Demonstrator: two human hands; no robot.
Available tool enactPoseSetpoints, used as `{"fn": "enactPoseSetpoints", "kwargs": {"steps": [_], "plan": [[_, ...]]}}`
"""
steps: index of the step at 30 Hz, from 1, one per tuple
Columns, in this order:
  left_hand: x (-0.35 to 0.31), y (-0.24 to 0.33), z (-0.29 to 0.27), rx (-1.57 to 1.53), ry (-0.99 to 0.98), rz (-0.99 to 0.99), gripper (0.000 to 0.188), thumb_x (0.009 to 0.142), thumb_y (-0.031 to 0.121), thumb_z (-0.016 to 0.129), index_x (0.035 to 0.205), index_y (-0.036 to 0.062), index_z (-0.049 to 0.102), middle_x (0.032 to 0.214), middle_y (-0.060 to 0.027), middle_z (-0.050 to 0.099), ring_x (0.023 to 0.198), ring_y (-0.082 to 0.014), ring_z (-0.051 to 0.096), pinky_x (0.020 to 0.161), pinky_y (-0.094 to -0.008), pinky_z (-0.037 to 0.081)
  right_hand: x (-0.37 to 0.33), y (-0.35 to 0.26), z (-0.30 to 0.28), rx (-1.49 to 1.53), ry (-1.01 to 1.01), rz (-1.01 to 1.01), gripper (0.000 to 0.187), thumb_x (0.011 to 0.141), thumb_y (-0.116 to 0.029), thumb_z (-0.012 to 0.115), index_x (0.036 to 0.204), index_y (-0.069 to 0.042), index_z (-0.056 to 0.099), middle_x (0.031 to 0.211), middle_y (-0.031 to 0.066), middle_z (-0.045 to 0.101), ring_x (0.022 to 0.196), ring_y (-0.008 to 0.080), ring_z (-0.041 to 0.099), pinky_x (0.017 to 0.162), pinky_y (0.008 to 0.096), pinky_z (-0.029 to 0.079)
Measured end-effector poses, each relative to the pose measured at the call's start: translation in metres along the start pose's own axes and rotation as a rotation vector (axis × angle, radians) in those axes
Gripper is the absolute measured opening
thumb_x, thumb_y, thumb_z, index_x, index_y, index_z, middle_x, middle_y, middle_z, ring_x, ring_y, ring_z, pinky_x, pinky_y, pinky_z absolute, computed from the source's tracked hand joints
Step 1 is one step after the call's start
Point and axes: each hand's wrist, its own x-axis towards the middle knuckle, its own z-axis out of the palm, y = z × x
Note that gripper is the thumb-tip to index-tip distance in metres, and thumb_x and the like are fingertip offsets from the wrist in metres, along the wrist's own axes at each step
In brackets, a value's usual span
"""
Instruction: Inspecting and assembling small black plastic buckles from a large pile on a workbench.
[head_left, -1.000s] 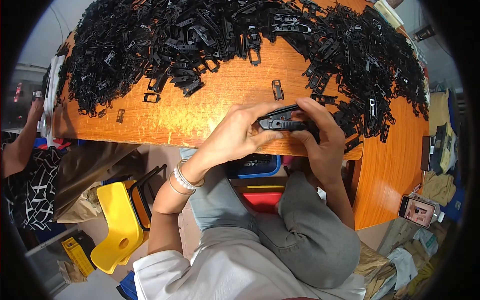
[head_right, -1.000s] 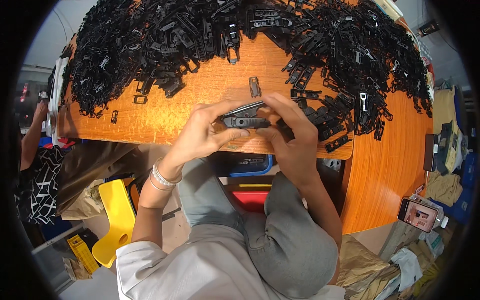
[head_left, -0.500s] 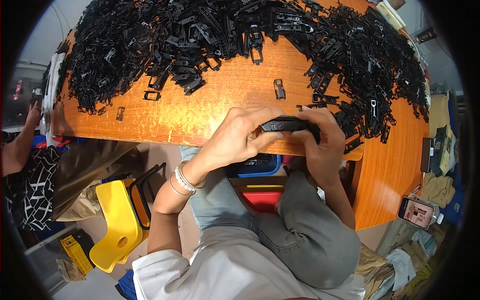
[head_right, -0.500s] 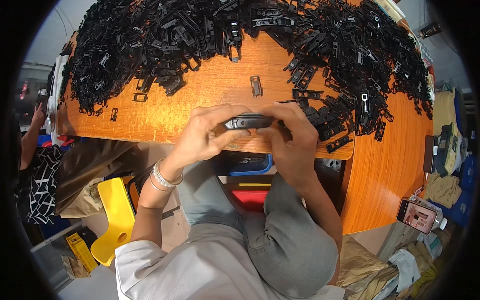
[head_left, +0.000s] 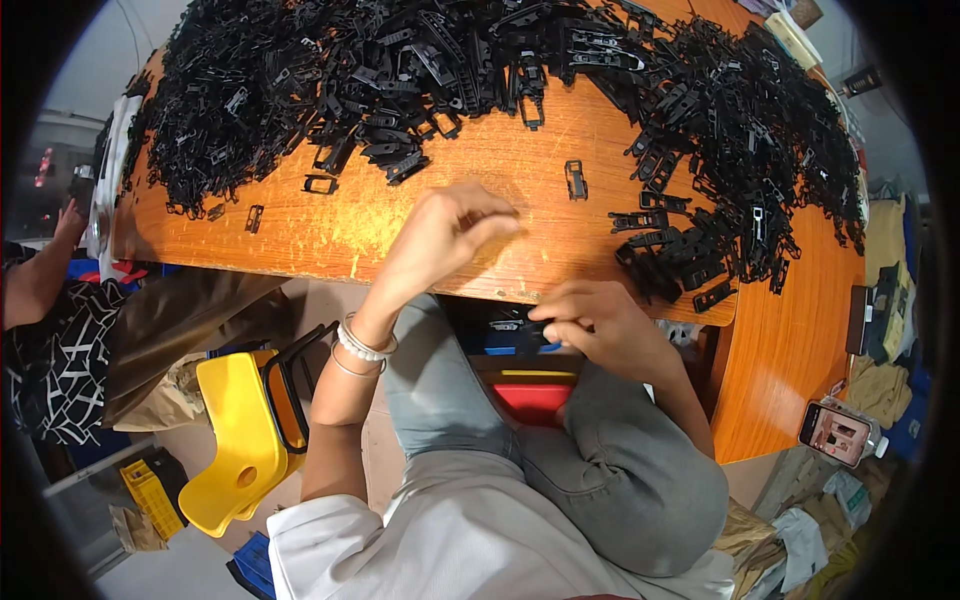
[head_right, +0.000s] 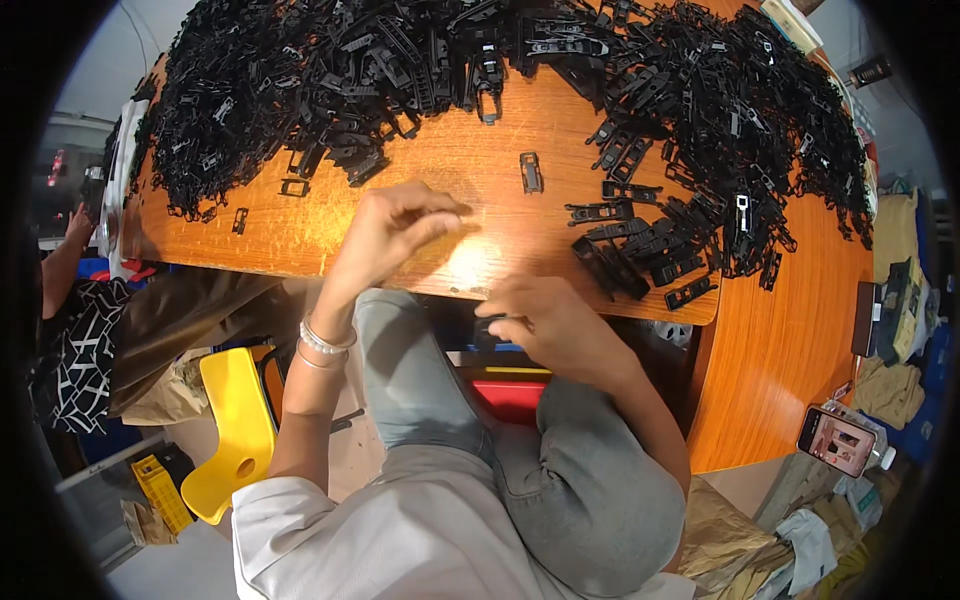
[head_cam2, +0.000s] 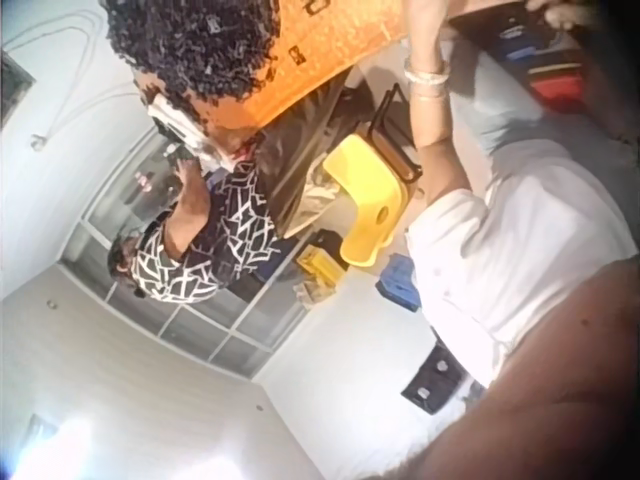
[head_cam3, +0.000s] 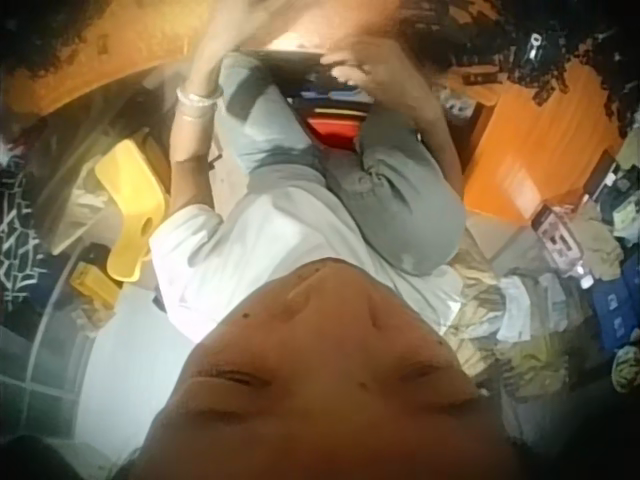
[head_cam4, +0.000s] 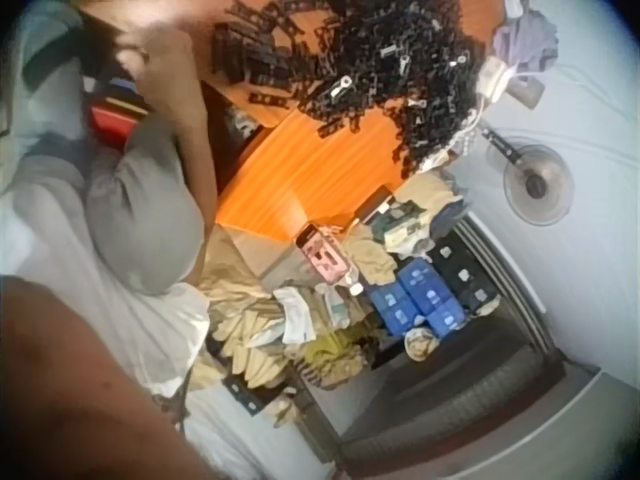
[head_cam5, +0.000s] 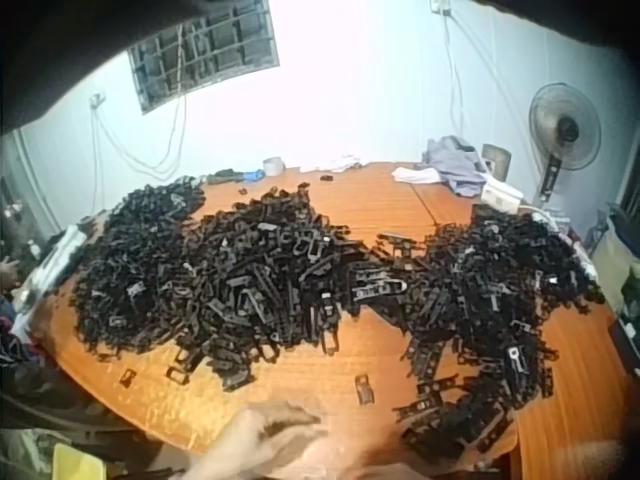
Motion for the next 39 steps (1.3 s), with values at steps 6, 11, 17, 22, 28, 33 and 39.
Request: {"fn": "enactPoseSetpoints", "kwargs": {"steps": [6,11,17,22,28,33,39], "plan": [[0.000,-0.009,-0.011,0.682,0.666,0.178,0.015,0.074,0.010,0.066,0.083,0.0002,0.059,0.080,-0.0133,0.056,0.060,-0.0261,0.057,0.054,-0.0336,0.045,0.007,0.004,-0.007,-0.010,0.318,0.168,0.013,0.078,0.001,0.059,0.090,0.001,0.063,0.079,0.0121,0.060,0.071,0.0198,0.060,0.062,0.0280,0.046],[-0.007,-0.026,-0.023,0.835,0.816,-0.078,0.022,0.073,0.016,0.070,0.080,-0.0006,0.058,0.076,-0.0135,0.053,0.070,-0.0300,0.055,0.060,-0.0383,0.044,0.057,0.018,-0.026,-0.594,0.580,0.001,0.017,0.079,-0.004,0.060,0.096,-0.002,0.059,0.083,0.0133,0.056,0.071,0.0257,0.059,0.063,0.0323,0.046],[-0.004,-0.040,-0.015,0.443,0.664,-0.152,0.020,0.073,0.011,0.069,0.075,-0.0028,0.055,0.078,-0.0133,0.054,0.066,-0.0231,0.052,0.060,-0.0337,0.042,0.063,0.031,-0.034,-0.822,0.491,0.082,0.025,0.080,-0.009,0.061,0.103,-0.005,0.056,0.090,0.0134,0.053,0.069,0.0270,0.058,0.062,0.0343,0.047],[-0.011,-0.017,0.016,-0.222,0.456,-0.101,0.015,0.077,0.005,0.065,0.085,-0.0004,0.053,0.065,-0.0039,0.058,0.054,-0.0101,0.051,0.050,-0.0213,0.040,0.047,0.004,-0.030,0.033,0.550,0.079,0.015,0.082,0.005,0.054,0.097,0.003,0.056,0.092,0.0101,0.056,0.079,0.0102,0.059,0.067,0.0206,0.048],[-0.015,0.023,0.031,-0.103,0.192,-0.030,0.033,0.073,-0.007,0.065,0.104,-0.0027,0.054,0.092,-0.0073,0.060,0.083,-0.0108,0.057,0.072,-0.0225,0.047,0.030,-0.002,-0.018,0.109,0.463,-0.211,0.010,0.077,0.006,0.058,0.087,0.004,0.061,0.105,0.0150,0.060,0.095,0.0226,0.060,0.082,0.0284,0.046],[-0.014,0.030,0.039,-0.610,0.267,0.059,0.034,0.068,0.000,0.071,0.099,0.0012,0.058,0.080,-0.0046,0.058,0.063,-0.0079,0.050,0.055,-0.0202,0.040,0.025,0.000,-0.010,0.018,0.495,-0.251,0.008,0.076,0.005,0.060,0.083,0.003,0.063,0.104,0.0151,0.061,0.107,0.0295,0.054,0.093,0.0353,0.039],[-0.014,0.038,0.028,-0.099,0.207,0.188,0.030,0.069,-0.004,0.069,0.097,-0.0030,0.059,0.092,-0.0089,0.061,0.085,-0.0146,0.058,0.074,-0.0251,0.046,0.020,0.003,-0.010,0.125,0.472,-0.179,0.007,0.079,0.003,0.058,0.084,0.003,0.062,0.104,0.0152,0.061,0.111,0.0284,0.051,0.095,0.0355,0.037]]}}
